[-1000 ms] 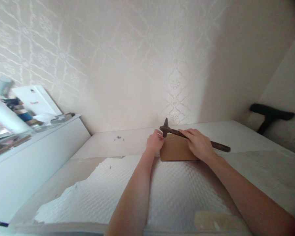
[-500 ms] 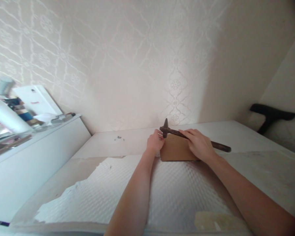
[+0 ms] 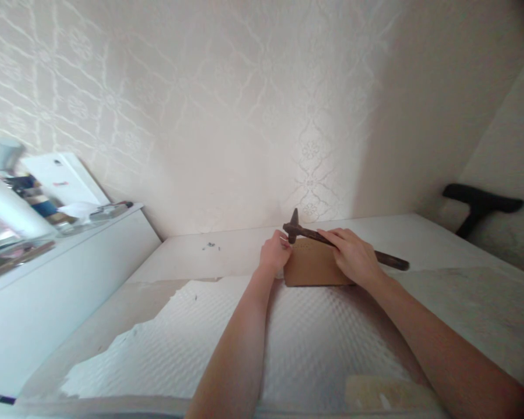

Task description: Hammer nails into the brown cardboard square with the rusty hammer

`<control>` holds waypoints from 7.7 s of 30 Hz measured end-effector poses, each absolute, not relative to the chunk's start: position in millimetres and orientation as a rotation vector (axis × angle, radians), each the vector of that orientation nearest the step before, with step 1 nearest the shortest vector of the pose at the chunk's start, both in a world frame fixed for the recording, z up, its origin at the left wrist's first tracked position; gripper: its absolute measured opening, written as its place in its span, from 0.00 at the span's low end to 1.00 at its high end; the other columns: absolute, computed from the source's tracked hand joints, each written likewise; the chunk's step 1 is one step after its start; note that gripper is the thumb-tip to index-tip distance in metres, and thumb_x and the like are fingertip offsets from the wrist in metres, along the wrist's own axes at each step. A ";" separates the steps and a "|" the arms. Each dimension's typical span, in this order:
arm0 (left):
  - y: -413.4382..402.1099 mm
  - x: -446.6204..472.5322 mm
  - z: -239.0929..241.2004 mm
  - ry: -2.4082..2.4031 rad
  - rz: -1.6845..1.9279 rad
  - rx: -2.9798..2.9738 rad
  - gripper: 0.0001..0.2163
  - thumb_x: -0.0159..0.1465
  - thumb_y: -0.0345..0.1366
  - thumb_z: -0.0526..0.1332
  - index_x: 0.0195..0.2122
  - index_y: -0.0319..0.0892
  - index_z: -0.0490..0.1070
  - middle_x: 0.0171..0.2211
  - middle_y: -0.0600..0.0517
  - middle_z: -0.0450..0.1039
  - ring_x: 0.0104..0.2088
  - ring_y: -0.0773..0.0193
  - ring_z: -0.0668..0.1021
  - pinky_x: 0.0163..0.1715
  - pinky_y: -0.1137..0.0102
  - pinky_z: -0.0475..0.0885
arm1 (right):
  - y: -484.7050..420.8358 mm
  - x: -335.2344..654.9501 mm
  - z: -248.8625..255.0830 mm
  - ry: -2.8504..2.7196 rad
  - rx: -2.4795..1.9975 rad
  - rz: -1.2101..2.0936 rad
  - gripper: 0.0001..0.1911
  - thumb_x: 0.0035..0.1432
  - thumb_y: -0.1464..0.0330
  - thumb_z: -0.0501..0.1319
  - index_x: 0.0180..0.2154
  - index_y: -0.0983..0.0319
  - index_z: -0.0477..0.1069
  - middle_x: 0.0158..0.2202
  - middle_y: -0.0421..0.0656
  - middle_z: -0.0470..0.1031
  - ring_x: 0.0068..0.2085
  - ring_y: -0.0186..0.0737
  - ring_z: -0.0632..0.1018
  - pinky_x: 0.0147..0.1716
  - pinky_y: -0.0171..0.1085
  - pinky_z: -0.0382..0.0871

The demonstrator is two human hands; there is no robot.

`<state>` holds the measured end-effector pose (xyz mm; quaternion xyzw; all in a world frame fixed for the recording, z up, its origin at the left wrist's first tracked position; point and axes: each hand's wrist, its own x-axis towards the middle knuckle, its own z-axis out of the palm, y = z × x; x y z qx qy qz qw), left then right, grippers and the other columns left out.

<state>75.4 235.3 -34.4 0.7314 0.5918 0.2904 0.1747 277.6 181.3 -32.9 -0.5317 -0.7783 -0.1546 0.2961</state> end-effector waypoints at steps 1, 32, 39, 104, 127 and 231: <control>235.5 75.2 -34.7 1.678 0.818 2.067 0.12 0.56 0.27 0.60 0.40 0.46 0.65 0.36 0.53 0.78 0.37 0.62 0.78 0.38 0.70 0.69 | 181.1 277.4 -32.6 -2.077 -1.417 -0.407 0.25 0.57 0.80 0.52 0.54 0.60 0.69 0.45 0.44 0.75 0.45 0.43 0.72 0.40 0.38 0.70; 246.5 70.6 -42.0 1.530 0.844 1.800 0.15 0.53 0.24 0.63 0.41 0.44 0.66 0.35 0.53 0.78 0.39 0.65 0.78 0.43 0.68 0.71 | 182.4 278.3 -33.8 -2.094 -1.393 -0.370 0.26 0.56 0.80 0.51 0.54 0.60 0.68 0.46 0.45 0.74 0.45 0.42 0.72 0.40 0.37 0.68; 246.2 70.1 -41.5 1.513 0.853 1.798 0.16 0.52 0.23 0.63 0.41 0.43 0.66 0.35 0.52 0.78 0.38 0.64 0.79 0.44 0.67 0.71 | 183.6 278.7 -35.0 -2.076 -1.396 -0.379 0.24 0.58 0.79 0.51 0.54 0.59 0.68 0.46 0.44 0.75 0.44 0.42 0.72 0.40 0.38 0.68; 225.9 60.5 -17.4 1.696 0.094 2.116 0.42 0.49 0.67 0.56 0.64 0.58 0.52 0.69 0.49 0.35 0.67 0.45 0.38 0.60 0.41 0.31 | 183.7 281.3 -32.4 -2.069 -1.428 -0.435 0.25 0.56 0.80 0.53 0.53 0.58 0.71 0.44 0.43 0.76 0.44 0.43 0.73 0.37 0.38 0.70; 227.9 59.3 -19.2 1.698 0.054 2.140 0.41 0.51 0.67 0.53 0.65 0.60 0.49 0.69 0.53 0.33 0.67 0.45 0.37 0.61 0.41 0.33 | 182.3 279.6 -32.2 -2.082 -1.427 -0.483 0.25 0.56 0.81 0.53 0.51 0.58 0.72 0.43 0.42 0.76 0.43 0.42 0.72 0.37 0.37 0.69; 224.7 61.4 -15.5 1.693 0.064 2.132 0.42 0.50 0.67 0.53 0.65 0.57 0.50 0.69 0.50 0.34 0.67 0.44 0.37 0.60 0.40 0.31 | 181.8 284.7 -29.6 -1.983 -1.482 -0.425 0.23 0.56 0.80 0.52 0.51 0.61 0.71 0.42 0.44 0.76 0.43 0.44 0.72 0.39 0.38 0.67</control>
